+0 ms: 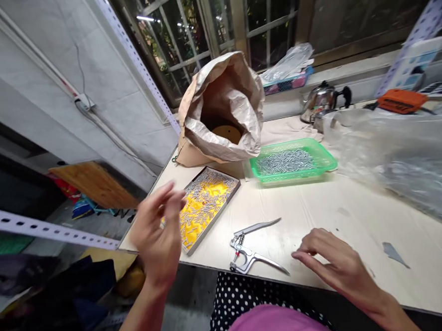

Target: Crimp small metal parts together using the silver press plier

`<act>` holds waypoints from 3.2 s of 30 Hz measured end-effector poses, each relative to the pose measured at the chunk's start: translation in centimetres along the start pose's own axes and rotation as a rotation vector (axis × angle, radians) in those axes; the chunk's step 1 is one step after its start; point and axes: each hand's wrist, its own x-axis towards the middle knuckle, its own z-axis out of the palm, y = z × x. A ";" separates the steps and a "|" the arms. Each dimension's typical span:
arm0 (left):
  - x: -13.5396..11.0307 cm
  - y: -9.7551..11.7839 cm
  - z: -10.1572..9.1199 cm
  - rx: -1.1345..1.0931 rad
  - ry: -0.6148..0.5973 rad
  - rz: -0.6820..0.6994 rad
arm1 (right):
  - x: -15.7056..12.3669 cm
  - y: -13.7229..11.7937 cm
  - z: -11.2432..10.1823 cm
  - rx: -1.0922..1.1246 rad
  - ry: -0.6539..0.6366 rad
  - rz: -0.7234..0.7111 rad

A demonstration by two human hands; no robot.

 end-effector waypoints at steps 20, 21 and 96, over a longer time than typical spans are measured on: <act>-1.1 -19.7 9.4 0.624 -1.044 0.050 | -0.1 0.1 6.9 0.062 -0.185 0.276; -1.0 -19.5 9.4 0.629 -1.041 0.051 | -0.1 0.1 6.9 0.052 -0.181 0.273; -10.8 -7.2 5.8 -0.169 -1.300 -1.085 | 2.8 4.9 5.1 -0.446 -0.779 0.088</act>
